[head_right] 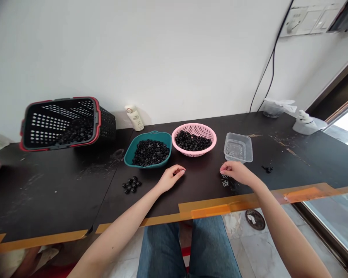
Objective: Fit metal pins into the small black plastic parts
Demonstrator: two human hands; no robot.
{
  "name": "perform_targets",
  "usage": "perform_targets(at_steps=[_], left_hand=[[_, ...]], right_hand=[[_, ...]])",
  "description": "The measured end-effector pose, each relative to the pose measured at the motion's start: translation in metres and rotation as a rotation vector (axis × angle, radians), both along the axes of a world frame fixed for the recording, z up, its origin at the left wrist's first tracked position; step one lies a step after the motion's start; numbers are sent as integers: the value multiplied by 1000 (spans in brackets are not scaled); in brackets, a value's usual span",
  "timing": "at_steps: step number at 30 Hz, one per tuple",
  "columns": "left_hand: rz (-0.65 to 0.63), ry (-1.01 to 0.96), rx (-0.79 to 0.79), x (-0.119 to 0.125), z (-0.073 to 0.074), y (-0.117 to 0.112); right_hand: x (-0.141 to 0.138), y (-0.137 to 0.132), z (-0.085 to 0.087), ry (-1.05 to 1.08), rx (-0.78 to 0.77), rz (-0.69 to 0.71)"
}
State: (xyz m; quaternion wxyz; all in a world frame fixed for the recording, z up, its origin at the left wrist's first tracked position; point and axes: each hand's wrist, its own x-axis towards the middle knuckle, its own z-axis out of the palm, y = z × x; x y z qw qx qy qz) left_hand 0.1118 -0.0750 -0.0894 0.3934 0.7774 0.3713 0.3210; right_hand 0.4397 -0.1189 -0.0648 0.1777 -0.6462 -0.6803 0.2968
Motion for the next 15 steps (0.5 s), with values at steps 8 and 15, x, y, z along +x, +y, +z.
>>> perform_targets(at_steps=[8, 15], left_hand=[[-23, -178, -98, 0, -3, 1], [32, -431, -310, 1, -2, 2]], right_hand=[[-47, 1, 17, 590, 58, -79], [-137, 28, 14, 676, 426, 107]])
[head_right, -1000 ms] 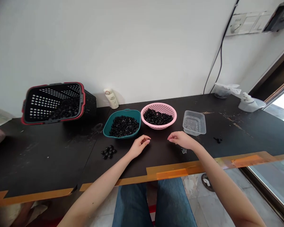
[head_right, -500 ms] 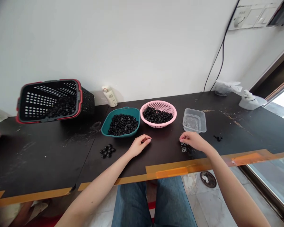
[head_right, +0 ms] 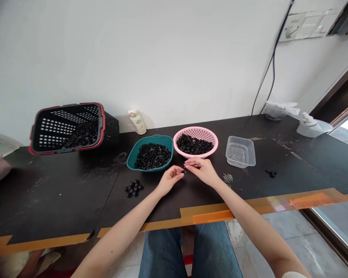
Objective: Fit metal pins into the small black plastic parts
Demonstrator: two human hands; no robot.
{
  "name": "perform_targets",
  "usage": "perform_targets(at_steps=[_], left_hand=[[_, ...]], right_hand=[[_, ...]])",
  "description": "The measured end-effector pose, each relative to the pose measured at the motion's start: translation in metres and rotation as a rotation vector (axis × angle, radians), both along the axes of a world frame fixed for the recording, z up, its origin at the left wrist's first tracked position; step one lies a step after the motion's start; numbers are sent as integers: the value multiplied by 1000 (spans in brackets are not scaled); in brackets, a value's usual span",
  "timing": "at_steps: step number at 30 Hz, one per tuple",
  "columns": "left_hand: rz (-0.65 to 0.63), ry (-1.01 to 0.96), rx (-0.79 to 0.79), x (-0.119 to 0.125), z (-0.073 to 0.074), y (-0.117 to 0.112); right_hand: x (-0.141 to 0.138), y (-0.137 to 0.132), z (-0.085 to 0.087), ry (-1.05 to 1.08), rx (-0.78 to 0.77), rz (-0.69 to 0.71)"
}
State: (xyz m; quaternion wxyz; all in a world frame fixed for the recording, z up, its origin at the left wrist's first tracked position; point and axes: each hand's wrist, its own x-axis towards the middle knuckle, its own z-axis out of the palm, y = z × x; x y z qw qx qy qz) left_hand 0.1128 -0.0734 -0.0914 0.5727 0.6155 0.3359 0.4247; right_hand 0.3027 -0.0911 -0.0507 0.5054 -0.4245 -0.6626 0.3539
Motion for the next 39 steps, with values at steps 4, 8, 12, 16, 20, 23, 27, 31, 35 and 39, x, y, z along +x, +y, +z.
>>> perform_targets(at_steps=[4, 8, 12, 16, 20, 23, 27, 31, 35, 39], left_hand=[[23, -70, -63, 0, 0, 1], [11, -81, -85, 0, -2, 3], [-3, -82, -100, 0, -3, 3], [-30, -80, -100, 0, -4, 4], [-45, -62, -86, 0, -4, 4], [-49, -51, -89, 0, -4, 4], [-70, -47, -85, 0, -4, 4], [-92, -21, -74, 0, -1, 4], [-102, -24, -59, -1, 0, 3], [-81, 12, -53, -2, -2, 4]], right_hand=[[-11, 3, -14, -80, 111, -1], [-9, 1, -21, -117, 112, -12], [-9, 0, -21, -184, 147, -37], [-10, -1, -23, -179, 175, -58], [-10, -2, -24, -190, 178, -56], [-9, -1, -21, -199, 182, -52], [-7, -1, -21, -194, 171, -29], [-5, 1, -23, -132, 110, -15], [-3, 3, -22, -172, 108, 25], [-3, 5, -20, -154, 71, 94]])
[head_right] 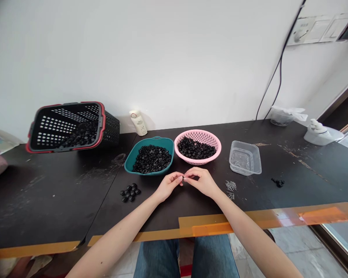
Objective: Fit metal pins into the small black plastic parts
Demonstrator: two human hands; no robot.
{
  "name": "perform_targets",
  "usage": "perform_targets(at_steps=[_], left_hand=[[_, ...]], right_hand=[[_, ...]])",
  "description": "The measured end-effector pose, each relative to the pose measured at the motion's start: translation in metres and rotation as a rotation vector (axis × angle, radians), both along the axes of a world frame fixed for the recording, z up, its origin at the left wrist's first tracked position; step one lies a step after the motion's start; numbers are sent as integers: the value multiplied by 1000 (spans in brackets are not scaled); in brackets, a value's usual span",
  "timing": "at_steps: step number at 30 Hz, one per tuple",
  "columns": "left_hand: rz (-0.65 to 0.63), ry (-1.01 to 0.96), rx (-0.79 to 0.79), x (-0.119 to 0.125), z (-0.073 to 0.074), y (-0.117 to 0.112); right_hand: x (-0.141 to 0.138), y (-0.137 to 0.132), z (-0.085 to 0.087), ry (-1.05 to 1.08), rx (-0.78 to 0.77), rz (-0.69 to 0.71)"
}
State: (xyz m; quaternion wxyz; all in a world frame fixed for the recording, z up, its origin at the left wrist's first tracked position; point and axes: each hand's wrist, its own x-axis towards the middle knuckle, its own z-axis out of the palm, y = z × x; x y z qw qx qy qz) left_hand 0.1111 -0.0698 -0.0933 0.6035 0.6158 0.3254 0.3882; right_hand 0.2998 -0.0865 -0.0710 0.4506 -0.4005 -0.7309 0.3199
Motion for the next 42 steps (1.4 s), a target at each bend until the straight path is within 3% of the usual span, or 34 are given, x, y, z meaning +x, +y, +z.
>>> perform_targets(at_steps=[5, 9, 12, 15, 17, 21, 24, 27, 30, 33, 38, 42], left_hand=[[-17, 21, 13, 0, -1, 1], [12, -24, -2, 0, 4, 0], [43, -69, -45, 0, 5, 0], [68, -93, -75, -1, 3, 1], [83, -105, -80, -2, 2, 1], [91, -137, -86, -2, 4, -1], [86, -125, -83, -2, 5, -1], [77, -131, -85, -2, 4, -1], [72, -171, -85, -1, 3, -3], [129, -160, -8, 1, 5, -10], [435, 30, 367, 0, 15, -29], [511, 134, 557, -2, 21, -33]], right_hand=[[-1, -1, -4, -12, -126, 5], [-3, -7, 2, -56, -79, -47], [2, 1, 19, -83, 9, -101], [13, 34, 40, -107, 87, -233], [18, 65, 49, -244, 66, -271], [16, 115, 48, -439, -85, -93], [8, 127, 41, -459, -131, -13], [7, 120, 43, -443, -121, -39], [15, 95, 50, -313, -132, -101], [19, 57, 52, 96, -311, -35], [-2, 11, 21, 553, -482, -31], [-22, 6, -7, 739, -639, -13]])
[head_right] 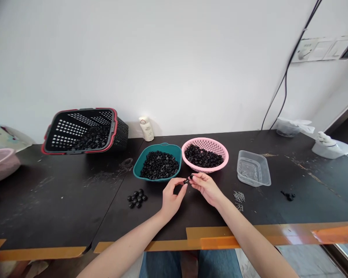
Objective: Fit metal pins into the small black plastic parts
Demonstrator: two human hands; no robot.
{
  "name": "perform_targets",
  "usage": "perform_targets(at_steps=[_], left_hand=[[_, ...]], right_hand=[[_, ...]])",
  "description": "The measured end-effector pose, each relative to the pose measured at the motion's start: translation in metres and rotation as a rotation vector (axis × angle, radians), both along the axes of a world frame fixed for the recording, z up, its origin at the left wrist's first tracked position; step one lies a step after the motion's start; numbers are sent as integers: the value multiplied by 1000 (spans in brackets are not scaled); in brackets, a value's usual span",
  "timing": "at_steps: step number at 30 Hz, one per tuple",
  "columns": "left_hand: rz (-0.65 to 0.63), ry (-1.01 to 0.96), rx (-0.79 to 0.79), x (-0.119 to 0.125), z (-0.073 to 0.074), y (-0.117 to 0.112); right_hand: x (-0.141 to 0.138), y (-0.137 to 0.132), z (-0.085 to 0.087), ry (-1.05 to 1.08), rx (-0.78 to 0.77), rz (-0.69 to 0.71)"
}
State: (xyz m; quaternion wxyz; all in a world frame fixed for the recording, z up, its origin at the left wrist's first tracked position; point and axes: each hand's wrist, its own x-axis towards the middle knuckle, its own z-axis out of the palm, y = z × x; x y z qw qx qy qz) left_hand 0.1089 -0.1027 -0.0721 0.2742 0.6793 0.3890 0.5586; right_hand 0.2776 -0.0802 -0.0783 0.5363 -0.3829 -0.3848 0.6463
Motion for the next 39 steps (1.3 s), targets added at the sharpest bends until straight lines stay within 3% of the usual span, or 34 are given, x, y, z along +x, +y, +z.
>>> perform_targets(at_steps=[6, 14, 26, 39], left_hand=[[3, 74, 41, 1, -2, 2], [18, 104, 13, 4, -4, 2], [29, 91, 2, 3, -6, 4], [62, 158, 79, 2, -8, 6]], right_hand=[[-5, 0, -11, 114, -106, 38], [-8, -3, -15, 49, -103, 22], [-8, -5, -5, 21, -40, 22], [-9, -7, -2, 89, -110, 38]])
